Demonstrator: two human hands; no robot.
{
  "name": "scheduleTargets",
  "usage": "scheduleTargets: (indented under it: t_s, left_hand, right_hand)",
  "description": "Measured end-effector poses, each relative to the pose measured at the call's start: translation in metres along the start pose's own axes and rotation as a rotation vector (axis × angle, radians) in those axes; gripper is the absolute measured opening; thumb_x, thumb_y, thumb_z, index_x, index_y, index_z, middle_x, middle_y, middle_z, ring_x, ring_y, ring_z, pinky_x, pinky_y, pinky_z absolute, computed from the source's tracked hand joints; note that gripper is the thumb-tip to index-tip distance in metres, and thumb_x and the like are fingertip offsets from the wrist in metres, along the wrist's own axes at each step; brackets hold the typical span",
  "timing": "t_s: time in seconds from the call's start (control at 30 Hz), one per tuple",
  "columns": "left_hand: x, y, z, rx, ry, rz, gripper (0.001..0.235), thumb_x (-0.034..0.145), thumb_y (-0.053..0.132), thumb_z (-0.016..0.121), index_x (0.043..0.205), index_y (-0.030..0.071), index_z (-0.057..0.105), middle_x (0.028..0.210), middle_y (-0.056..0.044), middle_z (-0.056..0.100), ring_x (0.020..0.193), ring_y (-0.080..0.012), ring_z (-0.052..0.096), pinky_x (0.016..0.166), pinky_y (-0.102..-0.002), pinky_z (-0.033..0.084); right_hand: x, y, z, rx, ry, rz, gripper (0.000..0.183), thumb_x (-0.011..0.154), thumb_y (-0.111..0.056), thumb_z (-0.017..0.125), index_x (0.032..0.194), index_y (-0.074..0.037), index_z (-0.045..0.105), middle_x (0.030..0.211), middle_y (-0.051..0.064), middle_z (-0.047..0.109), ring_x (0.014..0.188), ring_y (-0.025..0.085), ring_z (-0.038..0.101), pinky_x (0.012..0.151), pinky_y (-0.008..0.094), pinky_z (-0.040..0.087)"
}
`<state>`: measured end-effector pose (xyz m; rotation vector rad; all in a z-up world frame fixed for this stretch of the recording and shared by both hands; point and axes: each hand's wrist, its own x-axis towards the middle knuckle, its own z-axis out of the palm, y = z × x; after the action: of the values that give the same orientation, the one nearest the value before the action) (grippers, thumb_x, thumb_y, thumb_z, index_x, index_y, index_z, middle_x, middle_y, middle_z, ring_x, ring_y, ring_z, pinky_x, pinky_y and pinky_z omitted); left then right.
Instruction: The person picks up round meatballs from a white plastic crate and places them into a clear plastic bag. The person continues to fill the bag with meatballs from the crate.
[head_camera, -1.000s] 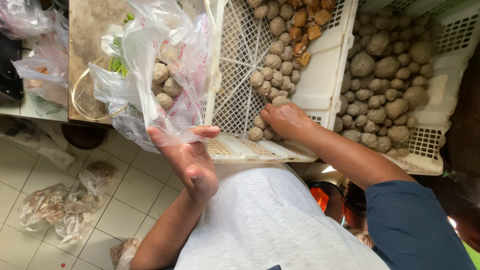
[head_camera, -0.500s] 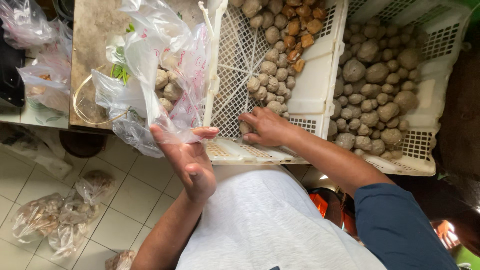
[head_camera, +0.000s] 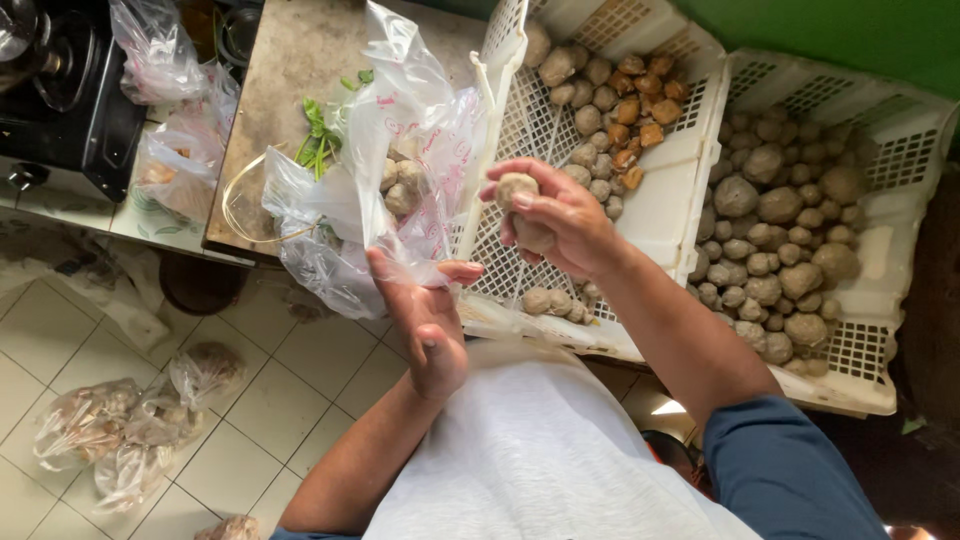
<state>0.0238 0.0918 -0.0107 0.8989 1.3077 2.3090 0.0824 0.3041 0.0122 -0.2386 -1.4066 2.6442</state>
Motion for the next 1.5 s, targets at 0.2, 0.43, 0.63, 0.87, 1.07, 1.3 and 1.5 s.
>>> scheduleTargets:
  t_s: [0.2,0.43,0.63,0.87,1.07,1.3,1.5]
  left_hand:
    - [0.0,0.001,0.004,-0.011,0.032,0.018,0.113,0.095,0.08,0.05,0.166,0.02,-0.014,0.164,-0.016,0.027,0.111,-0.0289,0.063,0.097,-0.042,0.055]
    - [-0.002,-0.003,-0.005,0.005,0.035,0.008,0.114,0.094,0.082,0.048,0.167,0.019,-0.014,0.175,-0.007,0.002,0.102,-0.0266,0.066,0.095,-0.04,0.057]
    - [-0.003,-0.001,-0.002,0.044,0.06,-0.029,0.116,0.092,0.083,0.047,0.165,0.017,-0.015,0.167,-0.01,0.022,0.099,-0.027,0.067,0.094,-0.041,0.058]
    - [-0.001,0.002,-0.002,0.084,0.04,-0.053,0.115,0.093,0.085,0.044,0.166,0.02,-0.017,0.132,-0.021,0.058,0.097,-0.025,0.069,0.093,-0.037,0.058]
    - [-0.003,0.004,-0.003,0.096,0.028,-0.067,0.115,0.093,0.085,0.044,0.167,0.022,-0.016,0.126,-0.021,0.062,0.097,-0.0248,0.069,0.096,-0.037,0.057]
    - [0.002,0.004,0.001,0.035,0.045,-0.043,0.115,0.091,0.083,0.048,0.164,0.019,-0.015,0.137,-0.017,0.053,0.105,-0.0257,0.067,0.096,-0.039,0.055]
    - [0.0,0.003,0.005,-0.008,0.064,-0.006,0.113,0.096,0.08,0.05,0.168,0.02,-0.014,0.161,-0.015,0.033,0.115,-0.0256,0.058,0.099,-0.038,0.051]
  right_hand:
    - [0.08,-0.019,0.071,-0.638,-0.024,0.256,0.055,0.096,-0.039,0.059,0.138,-0.005,0.051,0.114,0.01,0.068,0.089,0.016,0.072,0.064,0.033,0.067]
    - [0.021,-0.024,0.012,-0.734,-0.047,-0.111,0.029,0.11,-0.023,0.065,0.127,0.0,0.062,0.11,0.011,0.07,0.096,0.017,0.07,0.084,0.029,0.063]
    - [-0.042,0.024,-0.054,-1.383,-0.197,0.375,0.045,0.086,-0.018,0.074,0.128,-0.01,0.06,0.111,0.014,0.063,0.097,0.027,0.064,0.084,0.041,0.055]
    - [-0.056,0.098,-0.069,-1.297,-0.263,0.542,0.043,0.092,-0.04,0.063,0.128,-0.015,0.062,0.121,0.018,0.057,0.114,0.035,0.057,0.1,0.048,0.048]
    - [-0.046,0.071,-0.077,-0.48,-0.067,0.918,0.047,0.099,-0.04,0.052,0.131,-0.008,0.061,0.112,0.026,0.063,0.091,0.032,0.064,0.071,0.041,0.056]
    - [-0.04,0.002,-0.026,0.513,-0.234,0.222,0.053,0.101,-0.025,0.057,0.147,-0.002,0.046,0.139,0.021,0.059,0.112,0.03,0.067,0.076,0.035,0.06]
    - [0.022,-0.014,0.04,0.256,-0.182,0.21,0.055,0.105,-0.018,0.062,0.153,0.002,0.043,0.137,0.023,0.057,0.114,0.029,0.063,0.076,0.033,0.059]
